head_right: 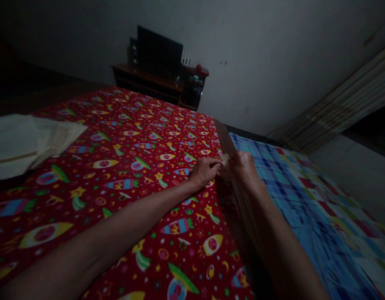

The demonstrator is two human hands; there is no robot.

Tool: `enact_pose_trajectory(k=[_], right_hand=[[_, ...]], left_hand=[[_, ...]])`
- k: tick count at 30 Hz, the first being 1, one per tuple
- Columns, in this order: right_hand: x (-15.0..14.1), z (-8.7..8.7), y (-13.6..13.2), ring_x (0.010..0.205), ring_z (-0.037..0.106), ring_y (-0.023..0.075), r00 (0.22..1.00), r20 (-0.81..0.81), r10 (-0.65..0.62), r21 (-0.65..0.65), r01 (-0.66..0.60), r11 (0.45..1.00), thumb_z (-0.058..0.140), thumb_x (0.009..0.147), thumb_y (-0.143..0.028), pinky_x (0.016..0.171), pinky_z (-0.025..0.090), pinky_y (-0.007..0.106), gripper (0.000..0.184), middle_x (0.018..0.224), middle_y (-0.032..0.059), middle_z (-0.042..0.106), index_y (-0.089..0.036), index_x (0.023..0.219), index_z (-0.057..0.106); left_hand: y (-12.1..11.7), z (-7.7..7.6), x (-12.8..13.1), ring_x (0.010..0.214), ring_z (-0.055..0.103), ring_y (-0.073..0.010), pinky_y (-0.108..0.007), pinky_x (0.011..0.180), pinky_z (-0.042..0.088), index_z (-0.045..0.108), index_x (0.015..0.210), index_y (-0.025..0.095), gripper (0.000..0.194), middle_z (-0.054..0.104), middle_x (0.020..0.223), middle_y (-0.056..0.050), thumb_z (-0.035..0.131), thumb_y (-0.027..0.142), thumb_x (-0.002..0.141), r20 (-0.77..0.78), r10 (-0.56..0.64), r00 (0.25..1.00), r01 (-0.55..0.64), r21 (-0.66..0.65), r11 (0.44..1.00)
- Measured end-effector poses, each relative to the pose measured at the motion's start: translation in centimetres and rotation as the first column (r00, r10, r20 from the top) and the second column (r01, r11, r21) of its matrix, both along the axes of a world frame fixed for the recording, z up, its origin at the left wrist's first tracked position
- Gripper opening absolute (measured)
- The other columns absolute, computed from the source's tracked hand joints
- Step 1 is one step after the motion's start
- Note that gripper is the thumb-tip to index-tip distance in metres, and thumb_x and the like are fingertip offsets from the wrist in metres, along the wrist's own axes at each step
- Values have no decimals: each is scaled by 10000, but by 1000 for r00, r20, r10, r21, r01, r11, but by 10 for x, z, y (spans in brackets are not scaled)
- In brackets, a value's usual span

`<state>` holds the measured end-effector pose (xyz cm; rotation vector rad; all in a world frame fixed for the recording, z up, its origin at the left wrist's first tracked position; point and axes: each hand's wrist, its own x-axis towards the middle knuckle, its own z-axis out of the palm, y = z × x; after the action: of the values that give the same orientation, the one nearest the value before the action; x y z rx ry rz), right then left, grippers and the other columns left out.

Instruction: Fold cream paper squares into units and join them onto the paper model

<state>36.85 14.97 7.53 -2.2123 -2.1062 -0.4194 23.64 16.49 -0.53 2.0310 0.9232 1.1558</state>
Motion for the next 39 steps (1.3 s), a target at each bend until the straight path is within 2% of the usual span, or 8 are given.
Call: enact_pose_trajectory(k=[3,8,14,18,22,28,33,39], right_hand=[[2,-1,-2,489,463,125,1000,-16,8,7,-8,1000,441,718,-222,461,243,247,286,553,105,602,-88,634,679],[6,-6,-4,555,545,163,998,-52,36,42,-34,999,450,728,-231,486,285,245,296,622,123,646,-83,700,705],[7,-7,-3,537,551,166,997,-69,45,52,-41,998,459,738,-257,464,267,246,302,614,119,656,-91,692,707],[13,-8,-2,566,571,178,996,-63,58,46,-55,997,460,720,-249,481,284,244,304,638,123,668,-85,714,716],[17,-9,-4,557,561,155,994,-71,77,24,-76,997,463,718,-250,500,296,234,308,633,102,660,-82,728,721],[8,-5,-10,478,483,116,997,-50,56,-14,-57,998,461,710,-220,453,240,229,293,524,77,595,-67,606,689],[14,1,-6,553,564,178,985,-169,19,65,-8,998,511,708,-275,460,302,230,300,576,102,655,-78,708,736],[29,3,-1,599,616,207,926,-366,-95,19,110,994,573,699,-313,480,379,237,301,646,88,690,-99,813,752]], left_hand=[[10,-6,-5,792,649,-159,-247,731,493,690,981,131,257,716,892,-73,466,173,861,-12,75,997,-75,-71,995],[12,-12,-5,825,644,-165,-241,761,481,692,964,178,203,717,878,-34,607,237,789,-80,59,995,-66,-95,993],[3,-6,5,870,634,-209,-289,732,484,606,1052,188,297,684,955,-69,548,374,827,-192,149,970,-177,-136,975],[4,-3,14,880,627,-252,-339,730,479,601,993,208,285,675,938,-77,566,409,795,-274,204,940,-257,-174,950],[7,-3,19,872,621,-248,-340,731,468,603,940,227,291,671,926,-60,538,471,797,-321,212,923,-280,-181,943],[3,-3,20,942,595,-252,-346,781,445,590,969,221,318,655,990,-70,523,485,807,-355,210,911,-279,-157,947],[5,-2,22,873,613,-249,-340,726,455,598,936,228,291,664,931,-57,529,470,790,-354,213,911,-286,-168,943],[8,-4,23,868,612,-238,-339,736,455,602,936,232,276,664,930,-51,536,455,788,-346,210,915,-280,-168,945]])
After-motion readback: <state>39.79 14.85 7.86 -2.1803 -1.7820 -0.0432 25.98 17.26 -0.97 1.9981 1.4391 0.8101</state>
